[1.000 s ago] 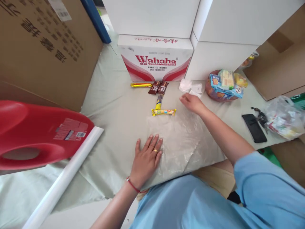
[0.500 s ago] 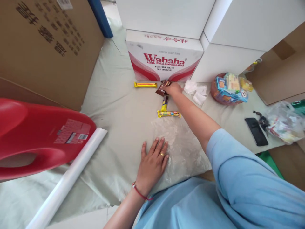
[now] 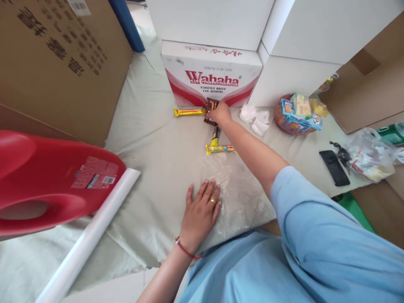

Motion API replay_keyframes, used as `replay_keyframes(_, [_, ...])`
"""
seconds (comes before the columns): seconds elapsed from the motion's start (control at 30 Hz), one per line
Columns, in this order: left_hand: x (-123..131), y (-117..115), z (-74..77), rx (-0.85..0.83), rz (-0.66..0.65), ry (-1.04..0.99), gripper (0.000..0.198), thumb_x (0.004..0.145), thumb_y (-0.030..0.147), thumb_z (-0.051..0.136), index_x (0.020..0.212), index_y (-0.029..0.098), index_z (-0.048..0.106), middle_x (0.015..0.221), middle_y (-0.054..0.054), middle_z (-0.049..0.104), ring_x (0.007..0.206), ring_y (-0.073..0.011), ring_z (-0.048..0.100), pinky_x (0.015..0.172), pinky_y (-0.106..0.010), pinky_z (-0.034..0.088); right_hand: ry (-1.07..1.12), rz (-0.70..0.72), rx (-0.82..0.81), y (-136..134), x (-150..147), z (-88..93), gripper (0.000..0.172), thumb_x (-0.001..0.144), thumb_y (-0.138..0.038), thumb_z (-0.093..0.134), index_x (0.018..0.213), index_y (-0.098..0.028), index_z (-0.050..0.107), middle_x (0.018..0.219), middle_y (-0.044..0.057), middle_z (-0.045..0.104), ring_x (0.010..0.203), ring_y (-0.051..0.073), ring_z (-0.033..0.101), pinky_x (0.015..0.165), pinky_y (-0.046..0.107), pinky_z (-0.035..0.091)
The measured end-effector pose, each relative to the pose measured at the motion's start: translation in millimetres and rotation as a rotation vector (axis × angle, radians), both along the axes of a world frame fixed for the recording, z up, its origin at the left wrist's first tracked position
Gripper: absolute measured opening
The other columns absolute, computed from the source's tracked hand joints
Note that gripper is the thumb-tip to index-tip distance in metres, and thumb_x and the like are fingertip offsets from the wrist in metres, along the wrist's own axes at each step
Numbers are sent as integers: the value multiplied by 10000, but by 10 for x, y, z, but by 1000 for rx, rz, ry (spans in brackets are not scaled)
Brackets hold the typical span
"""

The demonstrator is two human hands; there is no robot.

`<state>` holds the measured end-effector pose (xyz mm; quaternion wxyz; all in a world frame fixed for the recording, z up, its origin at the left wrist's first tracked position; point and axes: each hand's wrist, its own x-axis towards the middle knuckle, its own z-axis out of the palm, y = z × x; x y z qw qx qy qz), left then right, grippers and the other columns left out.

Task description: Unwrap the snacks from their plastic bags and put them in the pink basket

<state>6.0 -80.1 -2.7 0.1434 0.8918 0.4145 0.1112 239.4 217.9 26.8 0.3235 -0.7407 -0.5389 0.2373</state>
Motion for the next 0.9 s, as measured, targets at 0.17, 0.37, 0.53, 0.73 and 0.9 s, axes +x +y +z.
replay_keyframes(0.17, [-1,-1,-5,-4,-4,-8,456,1090,356,459,1516,260,590,1627,-74,533,1539,-310,461,1297,-652,256,-262,152,78,-605,695,387,460,828,-315,765,1251,-178,646,1146,85,733,1057,288,670,924,415,534])
replay_keyframes(0.37, [1,2,-6,17,4,-6,456,1080,332,468,1513,267,596,1613,-93,550,1527,-315,477,1296,-652,250,-660,311,-346,-1649,1537,629,217,826,-294,738,1004,-169,735,914,115,745,826,264,672,718,335,469])
replay_keyframes(0.53, [-4,21,-26,59,-16,27,456,1080,326,454,1506,245,596,1622,-101,540,1521,-320,481,1292,-648,234,-703,288,-368,-2316,1951,430,269,854,-206,637,1106,-173,726,1031,127,758,930,270,686,754,327,468])
replay_keyframes(0.73, [3,43,-34,85,-21,28,472,1071,351,437,1503,250,602,1607,-117,556,1507,-330,495,1283,-649,240,-708,257,-412,-2736,1984,174,617,924,-398,652,1498,-194,555,1492,205,600,1336,413,546,1054,519,470])
replay_keyframes(0.9, [43,29,1,41,1,35,485,1068,370,430,1510,267,599,1605,-110,560,1518,-332,482,1280,-659,244,-635,369,-336,-2875,2029,56,833,913,-407,648,1653,-167,351,1640,211,443,1452,420,445,1157,552,420])
